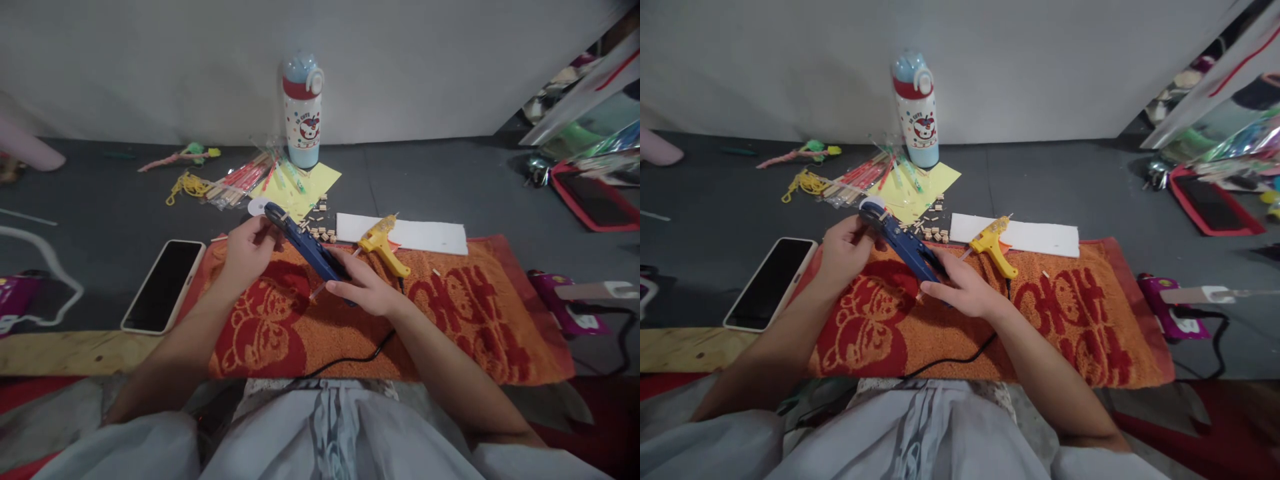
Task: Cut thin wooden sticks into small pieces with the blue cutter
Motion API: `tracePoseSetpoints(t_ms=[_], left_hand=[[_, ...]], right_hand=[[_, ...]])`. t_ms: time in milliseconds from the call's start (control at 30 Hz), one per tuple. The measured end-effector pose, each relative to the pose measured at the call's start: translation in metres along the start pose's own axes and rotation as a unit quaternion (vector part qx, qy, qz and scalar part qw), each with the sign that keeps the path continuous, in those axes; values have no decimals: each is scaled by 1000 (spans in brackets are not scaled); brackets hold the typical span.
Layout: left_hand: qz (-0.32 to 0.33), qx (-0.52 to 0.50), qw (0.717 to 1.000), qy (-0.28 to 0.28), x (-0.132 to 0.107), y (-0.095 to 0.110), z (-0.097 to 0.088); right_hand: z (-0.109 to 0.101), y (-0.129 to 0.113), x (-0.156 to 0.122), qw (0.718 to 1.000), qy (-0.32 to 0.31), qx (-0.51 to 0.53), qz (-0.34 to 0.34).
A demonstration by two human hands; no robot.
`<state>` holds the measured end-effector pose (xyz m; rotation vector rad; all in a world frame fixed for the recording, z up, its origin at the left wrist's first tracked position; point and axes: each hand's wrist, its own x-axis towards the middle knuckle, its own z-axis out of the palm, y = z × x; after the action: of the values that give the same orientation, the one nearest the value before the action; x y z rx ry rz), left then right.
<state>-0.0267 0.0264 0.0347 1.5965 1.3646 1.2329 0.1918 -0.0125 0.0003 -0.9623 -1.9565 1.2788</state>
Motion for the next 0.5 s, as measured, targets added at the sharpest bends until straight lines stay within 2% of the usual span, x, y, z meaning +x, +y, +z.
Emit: tracePoseSetpoints(t_ms=[500], left_hand=[[26,15,999,-18,1,-4,-2]], right_hand=[[-1,3,1,999,0,30,15]])
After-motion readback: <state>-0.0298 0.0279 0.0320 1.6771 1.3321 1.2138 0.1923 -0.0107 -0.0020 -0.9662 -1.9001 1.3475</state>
